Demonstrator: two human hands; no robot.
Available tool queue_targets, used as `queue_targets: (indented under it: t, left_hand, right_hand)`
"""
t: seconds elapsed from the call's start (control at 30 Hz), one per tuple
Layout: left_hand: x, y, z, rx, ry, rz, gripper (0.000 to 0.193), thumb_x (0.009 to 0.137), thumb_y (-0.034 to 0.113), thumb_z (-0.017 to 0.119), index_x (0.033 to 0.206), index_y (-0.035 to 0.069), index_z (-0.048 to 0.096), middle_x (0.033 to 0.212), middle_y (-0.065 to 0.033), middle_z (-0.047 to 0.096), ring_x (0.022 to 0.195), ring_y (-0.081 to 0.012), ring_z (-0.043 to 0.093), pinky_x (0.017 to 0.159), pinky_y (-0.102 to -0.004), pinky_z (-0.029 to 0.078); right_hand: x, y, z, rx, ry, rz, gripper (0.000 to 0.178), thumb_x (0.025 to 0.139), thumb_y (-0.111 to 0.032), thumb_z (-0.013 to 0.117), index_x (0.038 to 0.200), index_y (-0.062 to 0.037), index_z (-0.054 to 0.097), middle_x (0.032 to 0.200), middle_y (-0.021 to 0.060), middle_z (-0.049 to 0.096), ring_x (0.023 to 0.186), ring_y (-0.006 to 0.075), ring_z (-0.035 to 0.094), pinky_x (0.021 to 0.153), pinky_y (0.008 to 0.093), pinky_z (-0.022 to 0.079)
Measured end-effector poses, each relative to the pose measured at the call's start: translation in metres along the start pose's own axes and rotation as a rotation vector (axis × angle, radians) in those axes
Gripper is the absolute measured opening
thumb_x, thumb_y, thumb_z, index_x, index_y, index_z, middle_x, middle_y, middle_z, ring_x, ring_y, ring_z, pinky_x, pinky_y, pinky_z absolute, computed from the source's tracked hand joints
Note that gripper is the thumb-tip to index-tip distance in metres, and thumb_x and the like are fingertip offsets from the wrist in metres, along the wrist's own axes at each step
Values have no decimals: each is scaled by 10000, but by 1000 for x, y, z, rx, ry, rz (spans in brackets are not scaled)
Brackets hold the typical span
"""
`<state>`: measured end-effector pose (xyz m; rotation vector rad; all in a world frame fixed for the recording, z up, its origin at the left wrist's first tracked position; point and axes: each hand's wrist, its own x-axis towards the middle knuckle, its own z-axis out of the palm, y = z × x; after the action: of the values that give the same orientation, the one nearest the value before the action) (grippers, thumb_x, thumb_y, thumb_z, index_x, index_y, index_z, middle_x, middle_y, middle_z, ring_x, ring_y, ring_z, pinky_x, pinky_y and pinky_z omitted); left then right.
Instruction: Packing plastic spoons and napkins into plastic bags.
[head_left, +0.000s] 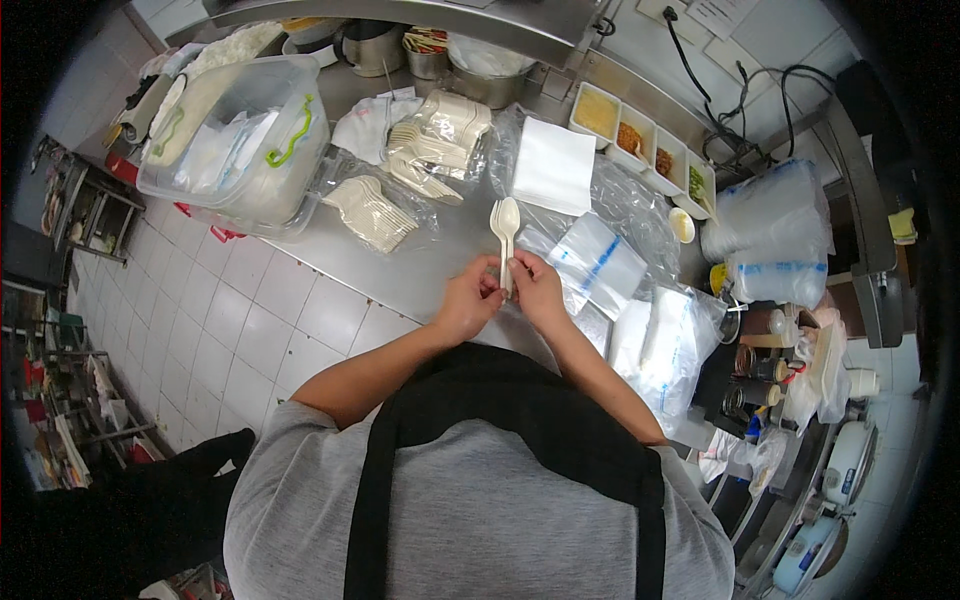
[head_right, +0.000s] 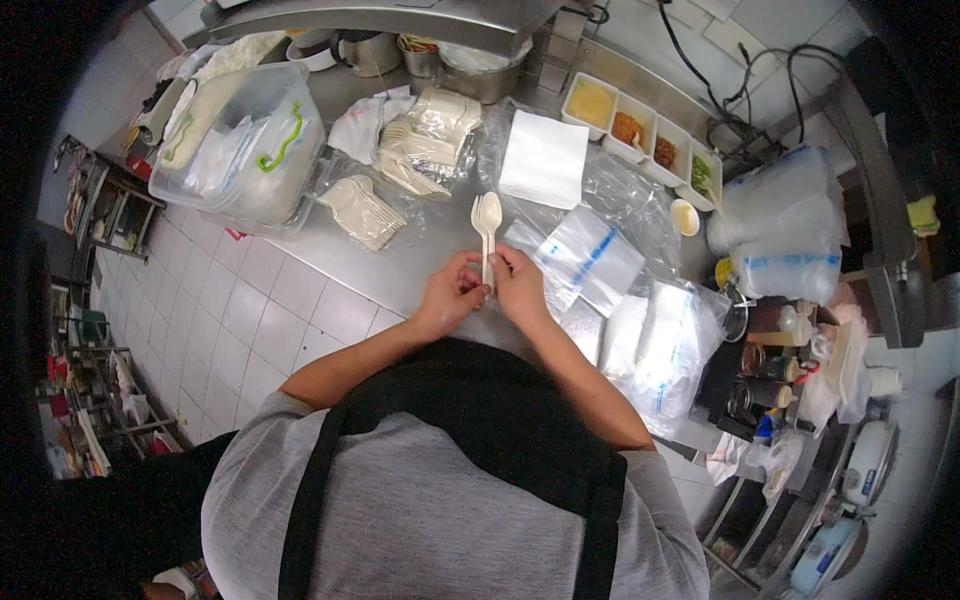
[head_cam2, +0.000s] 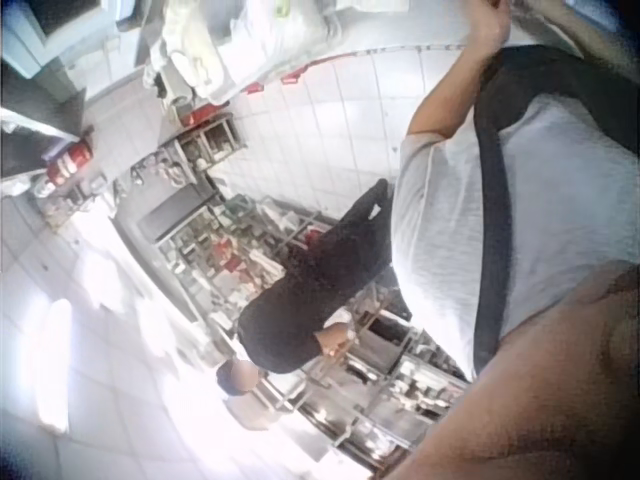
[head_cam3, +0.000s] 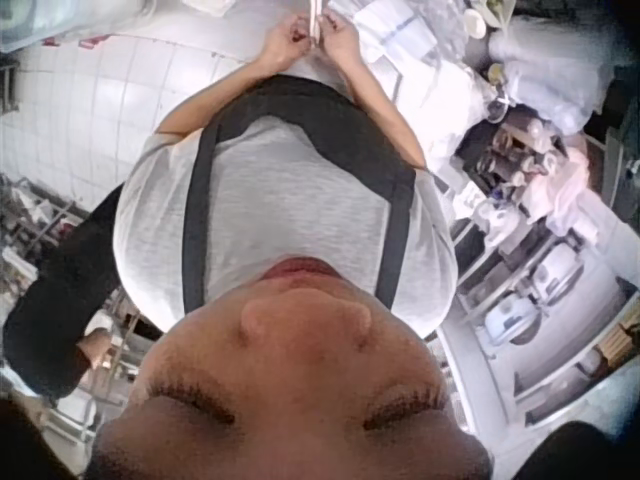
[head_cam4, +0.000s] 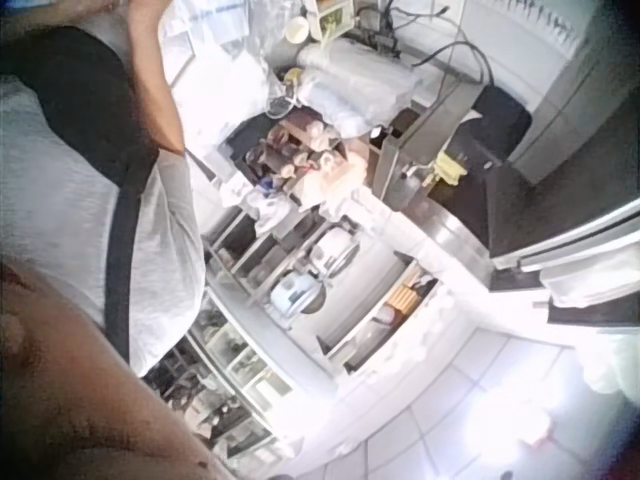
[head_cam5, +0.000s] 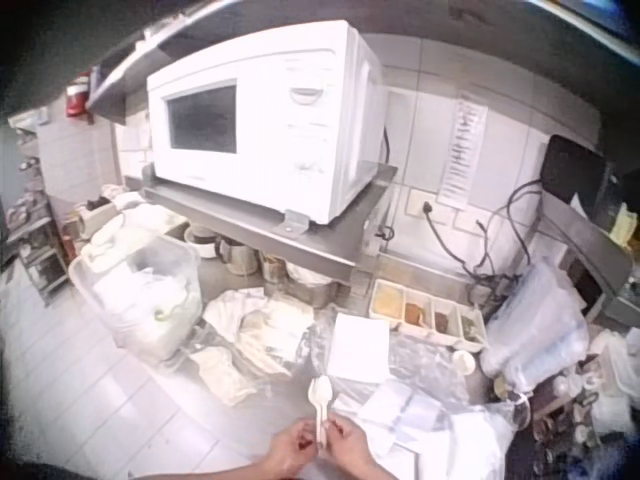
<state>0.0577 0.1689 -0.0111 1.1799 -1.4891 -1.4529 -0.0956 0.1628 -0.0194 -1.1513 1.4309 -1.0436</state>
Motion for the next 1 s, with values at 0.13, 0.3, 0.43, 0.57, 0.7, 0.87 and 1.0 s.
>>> queue_targets:
  t: [0.13, 0.3, 0.43, 0.57, 0.7, 0.87, 1.0]
  left_hand:
    - [10, 13, 13, 233, -25, 109, 413, 853, -16, 634, 1241, 49, 508, 796, -64, 617, 697, -124, 607, 624, -285, 493]
    - [44, 44, 43, 423, -94, 326, 434, 807, 16, 660, 1213, 80, 522, 810, -123, 658, 709, -310, 655, 654, -374, 518]
    - [83, 43, 34, 595, -332, 709, 241, 781, 49, 678, 1018, 76, 645, 931, -109, 642, 908, -326, 618, 797, -415, 503]
    - [132, 51, 14, 713, -162, 814, 214, 762, 79, 705, 974, 82, 677, 935, -89, 642, 956, -308, 598, 831, -408, 497]
    - [175, 55, 1, 807, -132, 814, 207, 755, 91, 717, 960, 84, 686, 922, -84, 646, 942, -298, 610, 826, -405, 502]
    - [197, 51, -2, 798, -265, 645, 117, 734, 93, 749, 834, 53, 704, 858, -115, 664, 803, -290, 651, 732, -374, 526]
    - [200, 52, -7, 721, -250, 576, 78, 748, 97, 724, 820, 68, 721, 843, -98, 680, 787, -261, 662, 731, -352, 530]
  right_hand:
    - [-15, -33, -9, -449, 184, -319, 190, 923, -135, 553, 1055, -38, 650, 912, 207, 596, 813, 386, 600, 727, 437, 481]
    - [-16, -49, -43, -619, 349, -347, 157, 919, -154, 552, 972, -33, 637, 862, 188, 572, 777, 393, 585, 691, 475, 470]
    - [-21, -30, -69, -702, 412, -289, 194, 924, -197, 561, 930, -23, 647, 858, 180, 602, 791, 377, 601, 671, 440, 481]
    - [-39, 17, -67, -346, 245, 27, 225, 970, -216, 533, 991, -24, 648, 960, 138, 665, 792, 212, 629, 683, 353, 494]
    - [-51, 30, -51, 323, -140, 123, 243, 1023, -221, 454, 1052, -22, 591, 1015, 89, 659, 836, 147, 606, 766, 312, 512]
    - [-49, 24, -82, 413, 28, 140, 217, 1042, -180, 402, 1070, -28, 554, 951, 69, 633, 793, 128, 583, 748, 277, 502]
    - [-59, 4, -98, 181, 101, 88, 242, 1031, -174, 412, 1161, -54, 577, 777, -24, 481, 646, 74, 454, 596, 231, 405]
